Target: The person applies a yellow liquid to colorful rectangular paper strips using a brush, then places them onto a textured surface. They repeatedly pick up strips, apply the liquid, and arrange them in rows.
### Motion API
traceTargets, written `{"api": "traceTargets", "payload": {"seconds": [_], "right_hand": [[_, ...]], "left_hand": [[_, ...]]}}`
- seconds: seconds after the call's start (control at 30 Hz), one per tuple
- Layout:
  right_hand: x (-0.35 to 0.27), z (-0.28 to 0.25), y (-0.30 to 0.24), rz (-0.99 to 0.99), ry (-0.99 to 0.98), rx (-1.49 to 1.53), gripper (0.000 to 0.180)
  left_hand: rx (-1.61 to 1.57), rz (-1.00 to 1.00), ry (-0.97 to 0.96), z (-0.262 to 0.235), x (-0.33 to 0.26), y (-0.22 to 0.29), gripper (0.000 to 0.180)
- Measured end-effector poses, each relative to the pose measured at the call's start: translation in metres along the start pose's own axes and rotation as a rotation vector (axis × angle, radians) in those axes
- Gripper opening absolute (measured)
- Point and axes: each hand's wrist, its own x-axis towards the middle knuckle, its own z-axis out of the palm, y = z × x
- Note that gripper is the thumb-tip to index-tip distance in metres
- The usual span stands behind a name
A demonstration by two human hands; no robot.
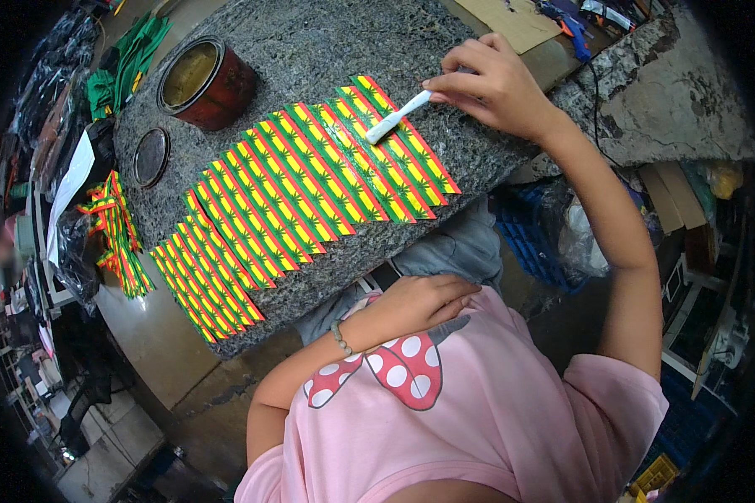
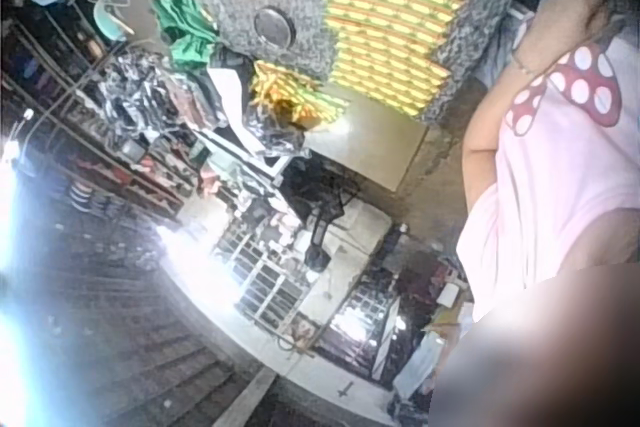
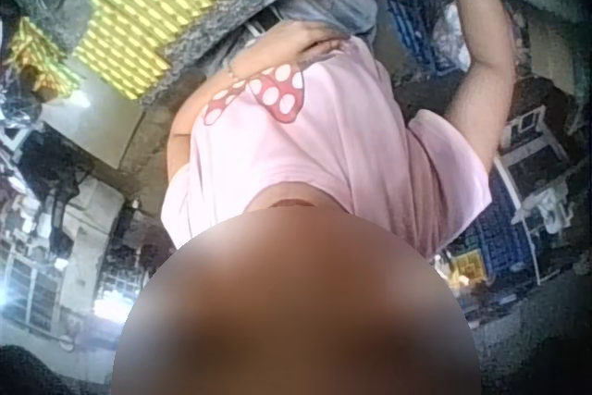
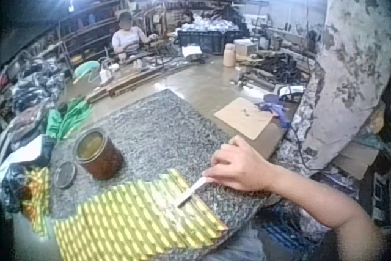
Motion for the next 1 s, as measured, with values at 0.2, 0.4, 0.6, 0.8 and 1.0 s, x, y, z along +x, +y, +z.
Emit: {"api": "traceTargets", "payload": {"seconds": [0.2,0.4,0.6,0.8,1.0], "right_hand": [[-0.042,-0.024,-0.036,0.068,-0.088,0.075,0.019],[-0.065,-0.059,-0.036,0.445,-0.552,0.718,0.015],[-0.027,-0.035,0.002,0.297,-0.274,0.189,0.015],[-0.02,-0.013,0.001,0.033,0.034,-0.069,0.014],[-0.073,-0.065,-0.045,0.111,-0.069,-0.081,0.014]], "left_hand": [[-0.129,-0.057,-0.015,0.002,0.002,-0.004,0.032],[0.026,-0.139,0.029,0.003,-0.006,-0.053,0.038],[-0.375,-0.312,0.164,0.007,-0.018,-0.09,0.038],[-0.8,-0.579,0.522,-0.012,-0.04,-0.098,0.038],[-0.851,-0.612,0.664,-0.026,-0.052,-0.111,0.038]]}}
